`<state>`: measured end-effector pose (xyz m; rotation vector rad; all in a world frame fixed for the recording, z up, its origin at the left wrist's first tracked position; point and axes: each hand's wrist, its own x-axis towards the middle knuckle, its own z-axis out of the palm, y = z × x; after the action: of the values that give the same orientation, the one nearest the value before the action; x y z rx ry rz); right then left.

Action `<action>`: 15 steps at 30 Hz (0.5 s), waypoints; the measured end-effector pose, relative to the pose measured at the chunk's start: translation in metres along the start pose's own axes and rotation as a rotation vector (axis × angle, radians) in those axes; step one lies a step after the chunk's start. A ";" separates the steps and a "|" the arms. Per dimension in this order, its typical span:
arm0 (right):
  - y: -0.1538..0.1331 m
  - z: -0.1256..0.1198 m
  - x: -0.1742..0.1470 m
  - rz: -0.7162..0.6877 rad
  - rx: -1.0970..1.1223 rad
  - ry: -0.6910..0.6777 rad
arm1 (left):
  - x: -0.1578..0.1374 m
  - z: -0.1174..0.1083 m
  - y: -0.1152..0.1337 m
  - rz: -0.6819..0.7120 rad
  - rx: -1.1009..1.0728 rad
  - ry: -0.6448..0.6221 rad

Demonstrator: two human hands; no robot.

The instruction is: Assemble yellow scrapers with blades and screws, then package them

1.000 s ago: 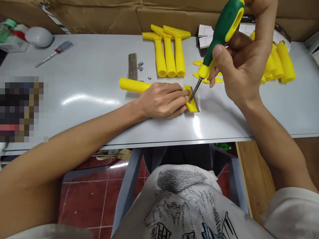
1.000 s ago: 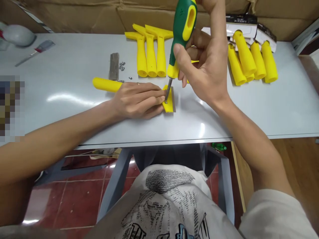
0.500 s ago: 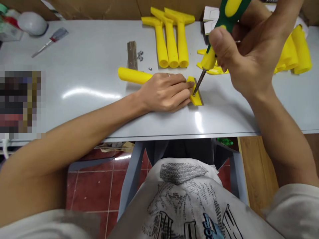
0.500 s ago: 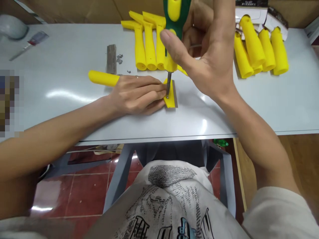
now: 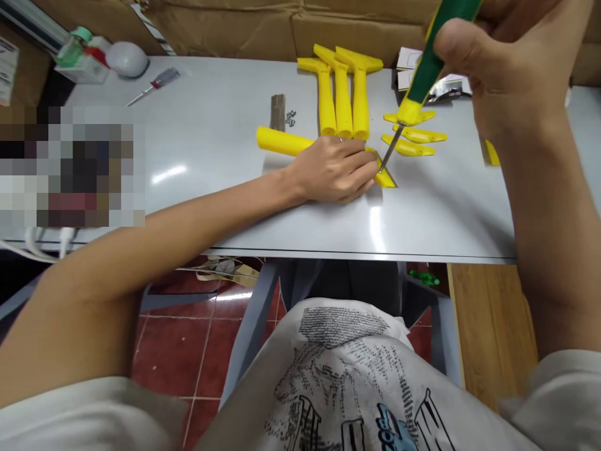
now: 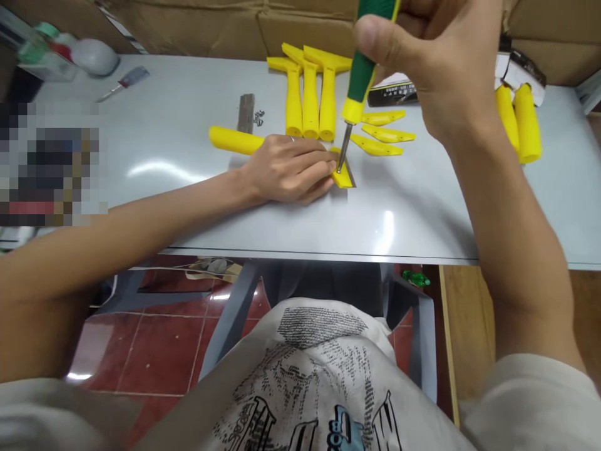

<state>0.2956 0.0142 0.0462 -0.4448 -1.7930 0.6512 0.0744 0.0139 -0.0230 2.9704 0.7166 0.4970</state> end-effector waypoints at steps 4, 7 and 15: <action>-0.025 0.027 -0.036 0.054 -0.069 0.042 | 0.003 0.009 -0.004 -0.004 0.013 0.027; -0.013 0.007 -0.042 0.127 -0.127 0.088 | 0.000 0.017 -0.005 0.010 -0.032 0.057; 0.074 -0.062 0.000 -0.133 0.070 0.462 | -0.009 0.023 -0.017 0.307 0.221 0.383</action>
<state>0.3526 0.0846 0.0135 -0.3877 -1.3447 0.4709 0.0670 0.0258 -0.0494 3.2467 0.3464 1.0950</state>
